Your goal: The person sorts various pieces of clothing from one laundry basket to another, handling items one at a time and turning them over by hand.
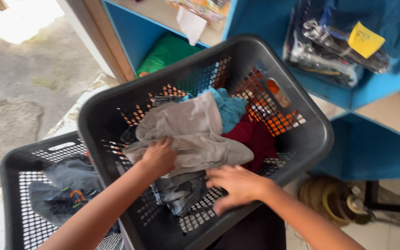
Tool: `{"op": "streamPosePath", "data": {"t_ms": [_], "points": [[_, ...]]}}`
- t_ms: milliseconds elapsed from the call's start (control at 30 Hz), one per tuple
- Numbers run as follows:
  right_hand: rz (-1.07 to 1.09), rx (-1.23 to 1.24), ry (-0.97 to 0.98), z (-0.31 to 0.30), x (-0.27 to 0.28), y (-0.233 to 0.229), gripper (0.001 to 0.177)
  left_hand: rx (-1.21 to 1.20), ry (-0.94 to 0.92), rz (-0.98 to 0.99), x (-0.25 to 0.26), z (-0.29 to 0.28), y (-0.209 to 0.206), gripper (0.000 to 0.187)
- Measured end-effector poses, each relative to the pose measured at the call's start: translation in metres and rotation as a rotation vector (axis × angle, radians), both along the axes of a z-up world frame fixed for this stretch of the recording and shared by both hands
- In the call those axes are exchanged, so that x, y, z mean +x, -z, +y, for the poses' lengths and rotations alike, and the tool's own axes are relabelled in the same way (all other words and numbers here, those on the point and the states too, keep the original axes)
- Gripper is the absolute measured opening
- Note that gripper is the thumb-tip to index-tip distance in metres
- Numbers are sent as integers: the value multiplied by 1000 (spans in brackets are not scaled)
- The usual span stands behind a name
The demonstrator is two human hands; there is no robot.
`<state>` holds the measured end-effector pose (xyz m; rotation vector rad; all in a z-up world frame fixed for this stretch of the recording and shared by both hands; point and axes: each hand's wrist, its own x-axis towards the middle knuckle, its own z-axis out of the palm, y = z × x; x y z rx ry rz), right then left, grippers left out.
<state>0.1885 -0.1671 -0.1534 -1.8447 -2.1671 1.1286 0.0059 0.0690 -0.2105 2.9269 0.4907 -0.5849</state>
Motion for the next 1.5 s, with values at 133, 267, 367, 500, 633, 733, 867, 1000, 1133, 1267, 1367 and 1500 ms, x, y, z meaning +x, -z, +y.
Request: {"op": "streamPosePath", "data": {"t_ms": [133,267,367,500,633,733,867,1000,1133,1267,1367,1500], "points": [[122,-36,-181,-47,13,-36,92,-45,-11,-7,6,-2,-7,47],[-90,65,35,-65,-17,-36,43,-39,-28,-33,14,-1,3,49],[-144,149,63,-70,-41,-28,24,-10,-71,27,24,2,15,59],[-136,287,11,-83,-56,-14,26,81,-107,-73,28,-4,28,61],[-116,-56,-59,-87,-61,-9,25,235,-60,-126,30,-22,54,54],[-96,-103,-89,-76,-54,-29,45,431,10,-110,30,-39,72,21],[186,-89,-36,-44,-25,-78,53,314,-48,-2,37,-35,44,15],[-126,339,302,11,-25,-95,63,-222,-324,-374,29,-17,-58,20],[-126,552,585,61,-22,-96,49,-797,-481,-738,17,-18,-129,22],[-156,459,767,95,-20,-86,14,-800,-564,-901,3,-25,-145,32],[-115,748,801,106,-8,-86,13,-185,-408,-937,-4,-18,-146,45],[-141,973,842,105,5,-95,16,238,-385,-870,-7,-18,-142,49]]}}
